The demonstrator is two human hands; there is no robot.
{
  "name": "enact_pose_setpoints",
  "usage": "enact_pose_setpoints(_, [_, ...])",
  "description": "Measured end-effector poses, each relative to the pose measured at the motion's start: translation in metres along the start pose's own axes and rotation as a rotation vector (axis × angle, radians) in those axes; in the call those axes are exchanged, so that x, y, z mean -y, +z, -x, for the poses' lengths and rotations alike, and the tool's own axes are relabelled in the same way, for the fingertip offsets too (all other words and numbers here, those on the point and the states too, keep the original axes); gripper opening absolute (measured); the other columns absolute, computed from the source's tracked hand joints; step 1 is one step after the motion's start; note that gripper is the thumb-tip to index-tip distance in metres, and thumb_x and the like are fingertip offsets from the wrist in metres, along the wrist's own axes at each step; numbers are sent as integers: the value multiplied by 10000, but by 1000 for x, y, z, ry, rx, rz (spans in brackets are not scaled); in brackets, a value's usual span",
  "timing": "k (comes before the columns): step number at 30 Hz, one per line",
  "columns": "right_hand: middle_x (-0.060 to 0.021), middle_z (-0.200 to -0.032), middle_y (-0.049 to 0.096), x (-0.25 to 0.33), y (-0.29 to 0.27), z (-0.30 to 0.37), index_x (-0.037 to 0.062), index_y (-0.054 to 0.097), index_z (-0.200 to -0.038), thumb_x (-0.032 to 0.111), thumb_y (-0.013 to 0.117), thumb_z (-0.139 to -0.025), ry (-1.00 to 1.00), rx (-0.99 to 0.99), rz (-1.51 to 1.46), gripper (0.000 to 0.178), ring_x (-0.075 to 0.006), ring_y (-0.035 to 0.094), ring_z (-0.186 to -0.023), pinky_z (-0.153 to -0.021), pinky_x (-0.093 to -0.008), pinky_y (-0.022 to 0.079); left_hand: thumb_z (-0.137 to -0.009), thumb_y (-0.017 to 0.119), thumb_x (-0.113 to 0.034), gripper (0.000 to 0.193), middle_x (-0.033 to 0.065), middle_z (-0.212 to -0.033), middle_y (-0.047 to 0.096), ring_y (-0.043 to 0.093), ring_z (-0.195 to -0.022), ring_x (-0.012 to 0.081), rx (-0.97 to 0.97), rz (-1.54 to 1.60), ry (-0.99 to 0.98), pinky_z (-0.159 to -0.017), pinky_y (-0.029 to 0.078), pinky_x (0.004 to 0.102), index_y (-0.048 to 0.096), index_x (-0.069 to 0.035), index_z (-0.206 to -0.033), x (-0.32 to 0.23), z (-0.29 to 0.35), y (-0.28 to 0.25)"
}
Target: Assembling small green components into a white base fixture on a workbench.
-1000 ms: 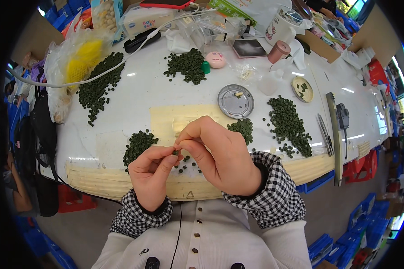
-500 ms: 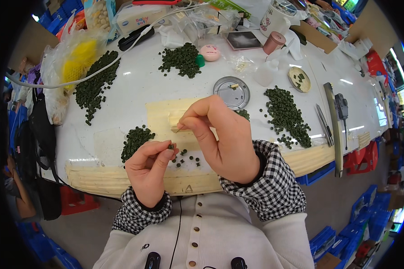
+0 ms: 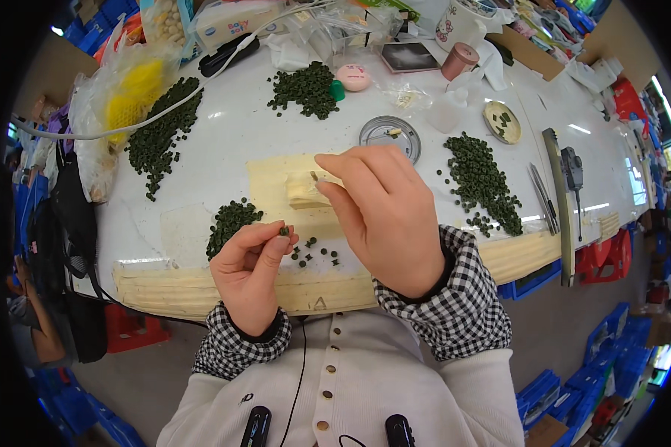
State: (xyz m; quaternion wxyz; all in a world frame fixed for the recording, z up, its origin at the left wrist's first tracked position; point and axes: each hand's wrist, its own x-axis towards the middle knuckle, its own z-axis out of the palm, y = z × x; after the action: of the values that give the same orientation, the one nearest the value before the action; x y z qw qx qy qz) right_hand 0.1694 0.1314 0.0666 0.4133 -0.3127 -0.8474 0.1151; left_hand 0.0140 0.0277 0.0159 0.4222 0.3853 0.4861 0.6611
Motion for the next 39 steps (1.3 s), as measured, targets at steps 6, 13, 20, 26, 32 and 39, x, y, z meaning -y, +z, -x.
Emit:
enact_pose_setpoints(6, [-116, -918, 617, 22, -6, 33, -10, 658, -1146, -45, 651, -819, 169, 204, -362, 329, -232, 581, -775, -666, -309, 473, -870, 644, 88, 195, 107, -1026, 654, 642, -899, 119, 25, 43, 16, -782, 503, 208, 675, 44, -1058, 0, 0, 0])
enact_pose_setpoints(13, [-116, -924, 621, 21, 8, 45, -13, 649, -1185, -51, 662, -808, 162, 172, -438, 379, -227, 573, -773, -666, -302, 471, -866, 646, 91, 206, 111, -1021, 659, 634, -898, 116, 48, 14, 37, -773, 499, 210, 678, 40, -1063, 0, -2, 0])
enact_pose_setpoints(20, [-112, -911, 621, 18, 8, 44, -7, 650, -1189, -60, 667, -802, 130, 180, -451, 391, -227, 573, -760, -656, -303, 472, -855, 653, 98, 208, 115, -989, 671, 629, -881, 127, 56, -41, 100, -763, 495, 225, 689, 36, -1050, 0, -3, -1])
enact_pose_setpoints(26, [-114, -913, 623, 18, 7, 47, -5, 650, -1189, -51, 672, -806, 135, 187, -471, 387, -228, 589, -779, -663, -296, 484, -853, 653, 99, 210, 117, -972, 679, 630, -873, 139, 74, -95, 146, -761, 495, 233, 693, 34, -1049, 0, -3, -1])
enact_pose_setpoints(32, [-119, -894, 632, 16, -8, 42, 6, 681, -1102, -36, 688, -799, 226, 142, -362, 306, -238, 601, -782, -674, -300, 488, -828, 673, 95, 197, 119, -946, 682, 640, -858, 144, 92, -203, 137, -757, 497, 229, 698, 36, -1014, -5, -5, 1])
enact_pose_setpoints(39, [-69, -820, 610, -7, -28, 63, 24, 678, -841, 6, 757, -704, 198, 152, 118, 160, -261, 550, -797, -691, -361, 461, -732, 727, 41, 174, 74, -798, 604, 537, -756, 247, 119, -904, 449, -652, 451, 340, 694, -15, -894, -9, -15, -15])
